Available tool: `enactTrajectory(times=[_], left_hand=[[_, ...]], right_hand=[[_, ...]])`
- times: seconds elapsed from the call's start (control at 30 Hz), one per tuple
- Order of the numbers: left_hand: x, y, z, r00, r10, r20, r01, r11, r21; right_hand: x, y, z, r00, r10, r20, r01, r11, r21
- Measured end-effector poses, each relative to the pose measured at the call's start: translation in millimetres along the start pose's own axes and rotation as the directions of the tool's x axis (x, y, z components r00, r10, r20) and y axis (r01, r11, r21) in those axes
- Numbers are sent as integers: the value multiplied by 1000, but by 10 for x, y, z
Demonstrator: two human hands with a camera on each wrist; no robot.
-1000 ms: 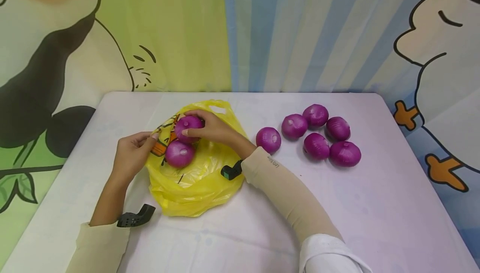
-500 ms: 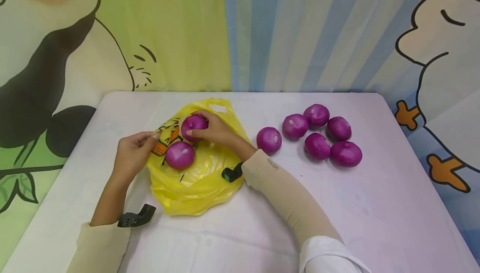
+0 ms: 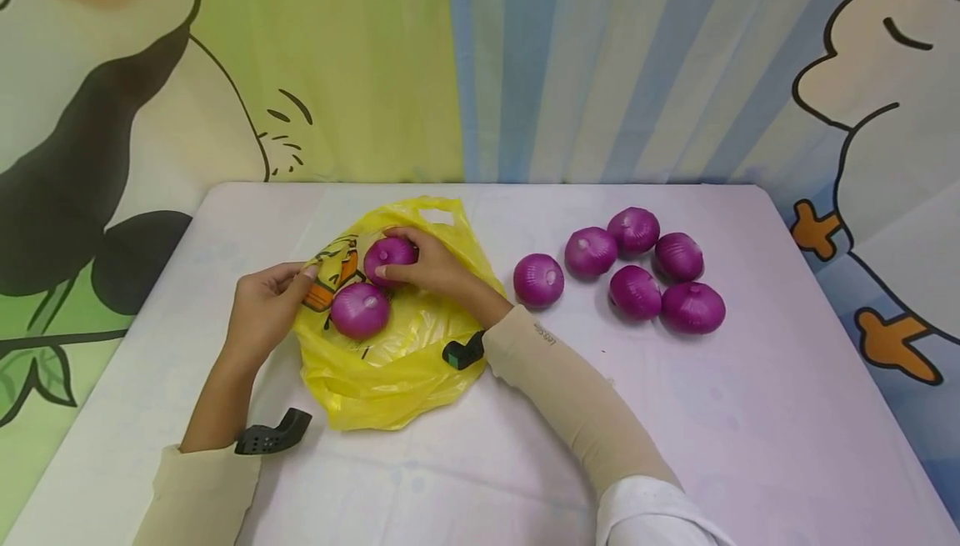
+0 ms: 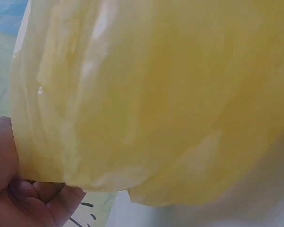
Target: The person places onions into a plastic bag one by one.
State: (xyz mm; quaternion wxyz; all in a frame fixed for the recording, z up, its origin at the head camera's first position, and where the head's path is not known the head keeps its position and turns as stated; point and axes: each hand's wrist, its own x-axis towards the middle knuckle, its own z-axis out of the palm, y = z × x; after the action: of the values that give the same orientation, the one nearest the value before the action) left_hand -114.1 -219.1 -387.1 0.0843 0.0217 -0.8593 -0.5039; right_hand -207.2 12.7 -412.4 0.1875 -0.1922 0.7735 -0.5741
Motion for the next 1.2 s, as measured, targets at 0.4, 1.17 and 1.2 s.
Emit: enactTrajectory(times=[0.4,1.17,1.2], left_hand=[[1,-22,11,1000,11,-23,-11,1000,11],[5,-31,10,1000,6,-20,-6,1000,8],[5,-34,10,1000,7,-20,-7,1000,11]], right_hand=[[-18,75,11,999,-43,28,45,996,-75],[-108,-93,-109,985,-157,70,167,972,-165],[-116,-99,-111,984,-166,67,174,973,-153]])
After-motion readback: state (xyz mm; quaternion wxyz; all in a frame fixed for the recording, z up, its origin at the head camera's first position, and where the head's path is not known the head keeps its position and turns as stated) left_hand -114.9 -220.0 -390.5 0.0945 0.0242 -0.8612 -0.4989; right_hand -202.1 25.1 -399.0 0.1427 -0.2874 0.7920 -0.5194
